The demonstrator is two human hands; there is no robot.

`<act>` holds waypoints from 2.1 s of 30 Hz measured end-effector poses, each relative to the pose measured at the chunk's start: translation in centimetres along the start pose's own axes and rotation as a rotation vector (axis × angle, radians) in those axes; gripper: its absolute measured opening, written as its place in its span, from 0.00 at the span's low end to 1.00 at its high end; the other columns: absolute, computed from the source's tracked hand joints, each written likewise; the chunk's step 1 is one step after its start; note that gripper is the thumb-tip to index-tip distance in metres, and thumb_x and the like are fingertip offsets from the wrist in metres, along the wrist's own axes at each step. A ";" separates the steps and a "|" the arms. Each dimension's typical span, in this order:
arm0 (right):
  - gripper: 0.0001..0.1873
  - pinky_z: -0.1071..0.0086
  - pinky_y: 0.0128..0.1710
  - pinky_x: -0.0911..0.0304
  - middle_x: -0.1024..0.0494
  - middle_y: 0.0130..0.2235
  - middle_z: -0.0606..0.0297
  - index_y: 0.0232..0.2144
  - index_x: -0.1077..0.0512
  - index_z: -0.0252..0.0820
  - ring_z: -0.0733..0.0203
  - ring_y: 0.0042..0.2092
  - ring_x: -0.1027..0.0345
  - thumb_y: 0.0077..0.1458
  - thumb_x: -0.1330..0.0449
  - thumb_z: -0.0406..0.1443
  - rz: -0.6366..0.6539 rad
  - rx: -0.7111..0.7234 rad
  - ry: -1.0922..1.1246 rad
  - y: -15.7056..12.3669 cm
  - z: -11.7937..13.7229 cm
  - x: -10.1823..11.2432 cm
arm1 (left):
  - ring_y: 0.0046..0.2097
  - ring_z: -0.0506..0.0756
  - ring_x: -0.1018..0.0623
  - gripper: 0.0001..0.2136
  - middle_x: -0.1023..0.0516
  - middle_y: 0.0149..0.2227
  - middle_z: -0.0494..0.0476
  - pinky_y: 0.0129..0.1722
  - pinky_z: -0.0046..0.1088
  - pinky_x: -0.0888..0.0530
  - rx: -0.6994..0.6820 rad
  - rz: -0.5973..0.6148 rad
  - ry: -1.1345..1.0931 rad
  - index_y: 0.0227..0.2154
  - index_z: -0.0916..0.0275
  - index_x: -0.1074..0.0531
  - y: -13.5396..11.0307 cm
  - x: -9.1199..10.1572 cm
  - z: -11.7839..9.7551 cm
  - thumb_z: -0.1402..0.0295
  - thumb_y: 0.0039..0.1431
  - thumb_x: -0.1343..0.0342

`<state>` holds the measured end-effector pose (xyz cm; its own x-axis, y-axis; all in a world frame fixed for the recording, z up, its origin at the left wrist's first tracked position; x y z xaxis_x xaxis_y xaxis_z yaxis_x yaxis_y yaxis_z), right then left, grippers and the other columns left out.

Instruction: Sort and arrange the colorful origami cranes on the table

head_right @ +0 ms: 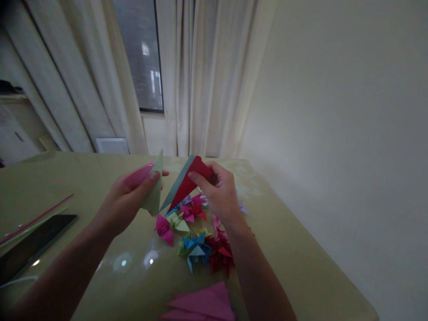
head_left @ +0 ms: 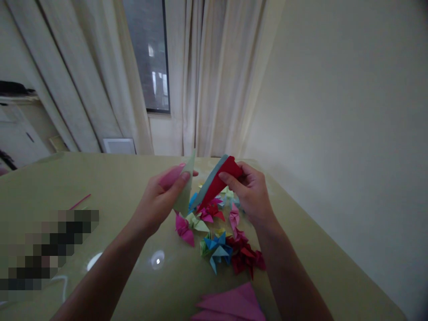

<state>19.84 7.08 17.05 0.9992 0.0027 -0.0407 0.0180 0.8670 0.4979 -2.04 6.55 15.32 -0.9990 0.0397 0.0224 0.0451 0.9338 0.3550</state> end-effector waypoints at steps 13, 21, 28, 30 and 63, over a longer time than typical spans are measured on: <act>0.18 0.71 0.25 0.36 0.24 0.27 0.70 0.32 0.22 0.44 0.64 0.27 0.33 0.49 0.22 0.47 0.112 -0.078 -0.001 -0.2 0.6 -0.2 | 0.24 0.48 0.25 0.15 0.23 0.27 0.47 0.21 0.20 0.27 -0.017 -0.288 -0.107 0.35 0.59 0.23 0.1 1.0 -0.3 0.57 0.52 0.26; 0.18 0.73 0.22 0.37 0.24 0.25 0.71 0.32 0.22 0.43 0.67 0.24 0.35 0.49 0.22 0.47 0.167 -0.123 0.057 -0.6 0.6 -1.0 | 0.16 0.44 0.36 0.13 0.30 0.20 0.41 0.13 0.17 0.40 -0.103 -0.344 -0.202 0.34 0.59 0.27 0.3 1.2 -0.6 0.62 0.55 0.29; 0.18 0.74 0.22 0.37 0.23 0.26 0.71 0.33 0.22 0.43 0.67 0.24 0.34 0.51 0.23 0.47 0.124 -0.131 0.115 -0.5 -0.1 -1.3 | 0.17 0.47 0.31 0.10 0.22 0.23 0.48 0.14 0.22 0.34 -0.059 -0.222 -0.171 0.30 0.61 0.25 -0.1 1.0 -0.3 0.62 0.57 0.32; 0.18 0.75 0.21 0.37 0.23 0.26 0.71 0.32 0.23 0.42 0.68 0.24 0.34 0.50 0.22 0.46 0.109 -0.153 0.185 -0.5 -0.5 -1.6 | 0.18 0.47 0.30 0.10 0.18 0.27 0.50 0.15 0.22 0.33 -0.071 -0.168 -0.228 0.32 0.61 0.27 -0.2 0.6 -0.4 0.63 0.56 0.32; 0.18 0.79 0.27 0.33 0.18 0.36 0.73 0.34 0.20 0.47 0.70 0.33 0.30 0.43 0.18 0.39 -0.128 -0.160 0.689 0.7 -0.5 0.9 | 0.29 0.48 0.25 0.11 0.23 0.32 0.53 0.27 0.20 0.25 0.094 -0.041 -0.681 0.36 0.66 0.18 1.1 0.6 -0.4 0.68 0.50 0.28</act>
<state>20.75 7.94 16.98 0.7382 0.1640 -0.6544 0.0757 0.9438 0.3218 -2.62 7.49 16.08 -0.7832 0.1900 -0.5921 0.0375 0.9649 0.2600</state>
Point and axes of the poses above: each hand's wrist, its own y-axis towards the middle knuckle, its own x-axis out of the back of the hand, z = x × y, the point moved 3 cm from there along y, towards the middle knuckle
